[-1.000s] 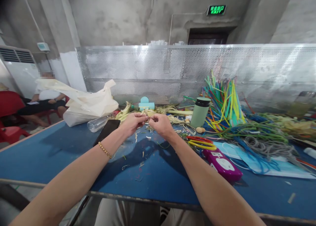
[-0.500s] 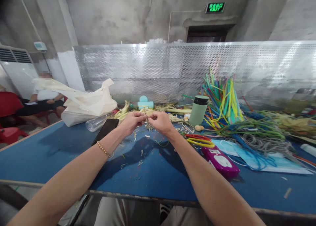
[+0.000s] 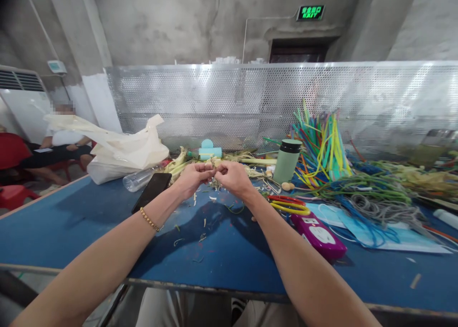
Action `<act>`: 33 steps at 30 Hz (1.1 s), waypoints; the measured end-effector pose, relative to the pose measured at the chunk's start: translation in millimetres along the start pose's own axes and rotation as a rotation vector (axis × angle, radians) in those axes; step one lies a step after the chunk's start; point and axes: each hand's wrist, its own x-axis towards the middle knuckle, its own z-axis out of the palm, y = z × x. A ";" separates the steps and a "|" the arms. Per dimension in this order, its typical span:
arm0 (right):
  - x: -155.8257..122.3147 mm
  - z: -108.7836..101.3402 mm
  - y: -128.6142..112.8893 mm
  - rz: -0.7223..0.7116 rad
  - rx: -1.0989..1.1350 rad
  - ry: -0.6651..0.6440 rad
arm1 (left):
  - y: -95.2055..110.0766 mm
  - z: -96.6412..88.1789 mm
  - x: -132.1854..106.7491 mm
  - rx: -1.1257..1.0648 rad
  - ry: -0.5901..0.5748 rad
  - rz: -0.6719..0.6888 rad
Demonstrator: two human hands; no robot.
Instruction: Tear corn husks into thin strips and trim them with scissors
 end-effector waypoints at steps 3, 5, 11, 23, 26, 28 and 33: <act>0.6 -2.4 -0.3 0.000 0.013 0.000 | 2.8 1.4 -1.4 0.030 0.041 -0.034; 0.6 -4.2 -0.7 -0.009 0.003 -0.018 | 5.1 2.1 -1.9 0.070 0.080 -0.026; -0.7 -6.5 -2.4 -0.069 -0.078 -0.059 | 10.5 2.3 -2.5 0.143 0.052 -0.077; 2.6 -10.0 7.6 0.092 0.299 -0.171 | 8.0 0.3 -1.3 0.101 -0.055 -0.041; 0.7 -8.7 6.1 0.102 0.303 -0.196 | 7.7 -0.3 -1.1 0.181 -0.046 -0.011; -0.7 -6.7 4.0 0.079 0.257 -0.186 | 7.4 -0.3 -1.2 0.252 -0.025 0.005; -1.4 -5.4 2.3 -0.026 0.081 -0.111 | 6.8 0.2 -2.0 0.218 -0.064 -0.023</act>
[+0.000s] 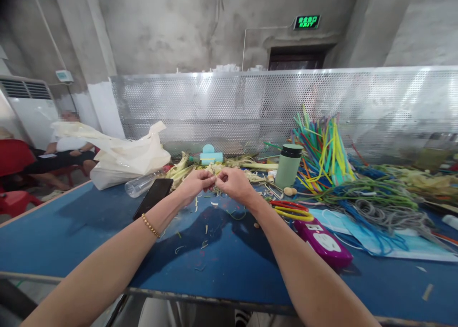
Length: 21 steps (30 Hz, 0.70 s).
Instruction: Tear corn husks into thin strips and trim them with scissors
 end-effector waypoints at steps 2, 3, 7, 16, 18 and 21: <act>0.9 -2.1 2.4 -0.015 0.005 -0.007 | -0.6 -1.2 0.6 -0.082 -0.053 -0.013; 1.4 -3.4 4.1 -0.012 0.024 -0.014 | -1.0 -2.2 1.1 -0.126 -0.078 -0.018; 2.9 -6.0 10.2 0.058 0.172 -0.055 | -0.7 -5.7 2.5 -0.230 -0.143 -0.055; 1.2 -2.2 2.1 0.036 0.126 -0.010 | 8.8 -1.1 -3.1 -0.235 -0.053 -0.073; 0.3 -1.6 -1.3 0.018 0.078 0.008 | 7.3 -0.9 -2.6 -0.210 -0.014 -0.045; -0.7 -0.5 -3.5 0.029 0.065 0.001 | 4.8 -1.7 -1.2 -0.172 0.060 -0.007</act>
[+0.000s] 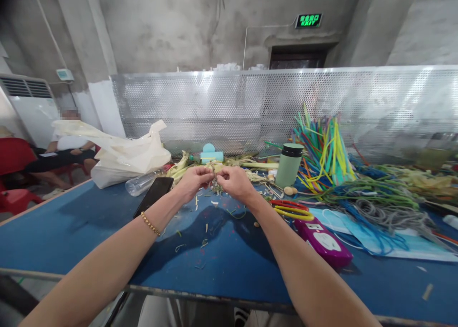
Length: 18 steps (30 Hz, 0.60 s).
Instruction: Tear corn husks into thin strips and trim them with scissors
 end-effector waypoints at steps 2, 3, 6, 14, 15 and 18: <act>-0.3 0.5 0.1 0.027 0.022 -0.019 | -0.1 -0.5 0.4 0.019 0.017 0.005; -0.3 0.6 0.4 0.040 0.028 -0.024 | 0.3 -0.5 0.3 0.032 0.015 0.003; -0.2 -0.1 1.0 0.086 0.030 -0.011 | 2.0 0.3 -0.7 0.063 0.005 0.005; 2.7 -1.2 3.6 0.052 -0.015 0.051 | 0.3 -0.5 -0.5 0.104 -0.025 0.027; 2.8 -0.8 3.4 0.049 -0.017 0.053 | -0.6 -0.5 -0.1 0.134 -0.013 0.036; 1.9 0.0 1.8 0.031 -0.079 0.062 | -3.1 0.4 0.9 0.232 0.029 0.065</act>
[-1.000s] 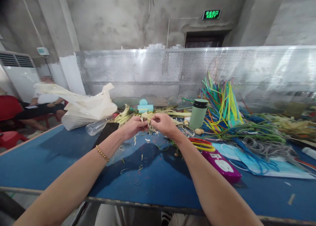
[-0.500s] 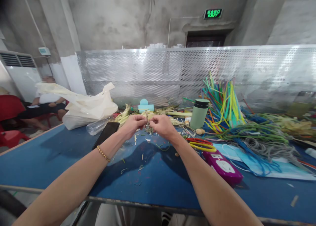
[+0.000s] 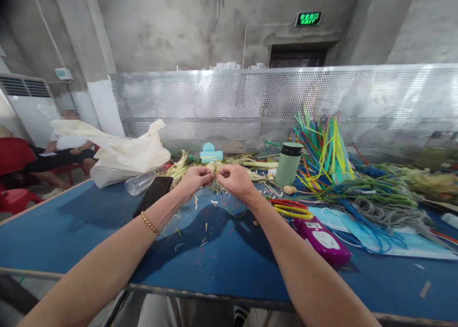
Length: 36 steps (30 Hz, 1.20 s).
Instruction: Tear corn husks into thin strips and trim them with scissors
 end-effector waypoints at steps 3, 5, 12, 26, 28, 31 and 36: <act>-0.9 -0.3 -0.9 -0.038 -0.070 -0.001 | -1.2 1.5 0.4 0.015 -0.003 0.000; -1.1 -0.5 -0.9 -0.054 -0.072 -0.003 | -1.5 2.1 0.5 0.007 -0.013 -0.008; -1.5 1.5 -1.0 -0.021 0.124 -0.049 | 3.6 2.0 -0.2 0.002 -0.001 -0.043; -0.5 -4.2 -2.0 0.148 0.428 -0.111 | 5.9 -3.1 -0.2 -0.409 -0.204 -0.229; -0.2 -3.5 -1.1 0.125 0.402 -0.098 | 7.8 -4.1 -1.4 -0.391 -0.196 -0.228; 0.3 -2.0 2.5 0.100 0.381 -0.092 | 10.4 -4.9 -3.6 -0.360 -0.192 -0.226; -0.9 0.7 3.5 0.056 0.265 -0.090 | 7.4 -3.4 -3.5 -0.327 -0.175 -0.245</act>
